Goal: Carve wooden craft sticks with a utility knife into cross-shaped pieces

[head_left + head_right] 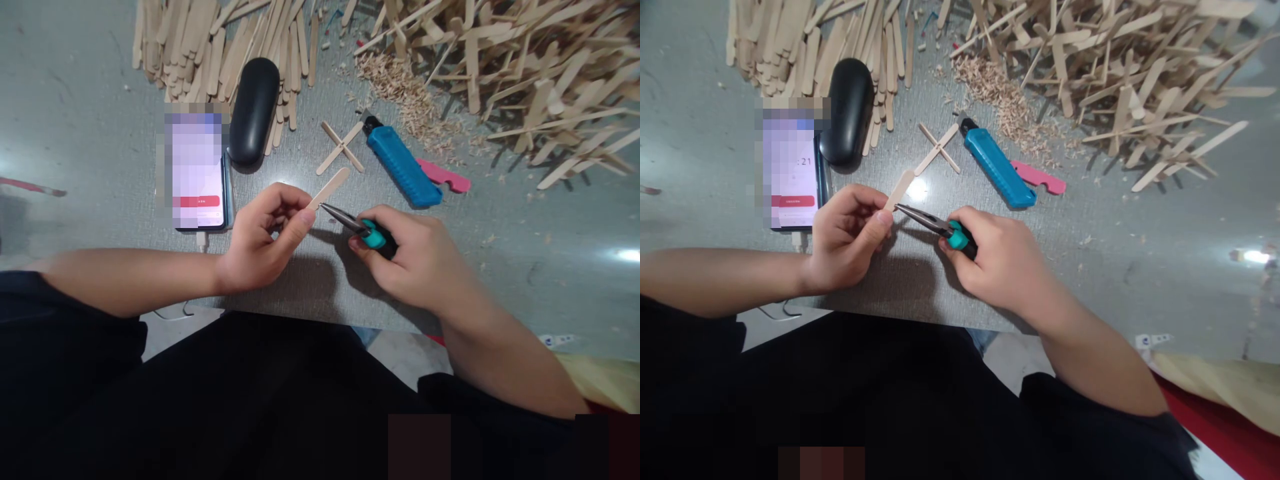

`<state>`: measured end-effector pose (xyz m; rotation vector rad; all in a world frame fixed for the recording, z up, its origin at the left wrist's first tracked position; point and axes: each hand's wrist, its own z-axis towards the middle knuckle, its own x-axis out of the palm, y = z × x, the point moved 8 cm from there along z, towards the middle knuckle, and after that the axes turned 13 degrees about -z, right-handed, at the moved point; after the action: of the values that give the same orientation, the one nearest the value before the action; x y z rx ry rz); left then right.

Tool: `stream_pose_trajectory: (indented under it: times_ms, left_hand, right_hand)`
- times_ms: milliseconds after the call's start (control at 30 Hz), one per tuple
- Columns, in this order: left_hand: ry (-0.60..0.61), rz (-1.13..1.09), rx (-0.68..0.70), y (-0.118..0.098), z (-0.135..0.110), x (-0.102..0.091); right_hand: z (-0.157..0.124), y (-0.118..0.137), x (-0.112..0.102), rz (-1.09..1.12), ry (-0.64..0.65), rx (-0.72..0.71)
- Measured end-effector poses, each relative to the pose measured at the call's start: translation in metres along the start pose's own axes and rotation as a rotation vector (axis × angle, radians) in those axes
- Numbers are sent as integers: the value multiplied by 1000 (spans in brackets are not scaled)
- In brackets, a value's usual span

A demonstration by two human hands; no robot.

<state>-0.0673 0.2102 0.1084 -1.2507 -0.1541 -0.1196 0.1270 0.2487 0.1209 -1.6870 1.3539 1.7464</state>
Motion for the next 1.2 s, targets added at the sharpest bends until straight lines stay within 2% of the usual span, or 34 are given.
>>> stream_pose_trajectory:
  times_ms: [167, 567, 833, 967, 1033, 1200]
  left_hand:
    - [-11, 34, -29, 1, -1, -1]
    - [0, 26, 5, -2, 1, -1]
    - [27, -18, -154, 5, -2, 1]
    - [20, -29, -203, 14, -1, -1]
    - [23, -33, -214, 17, 0, 0]
    - [43, -86, -211, 18, 1, 3]
  right_hand:
    - [0, 1, -3, -1, -36, -28]
    - [1, -2, -1, 30, 7, 9]
    - [3, -7, 2, -6, -4, 27]
    - [5, -9, -1, -61, -78, -6]
    - [6, -10, 0, -44, -52, 2]
    - [3, -13, 8, 103, 111, 62]
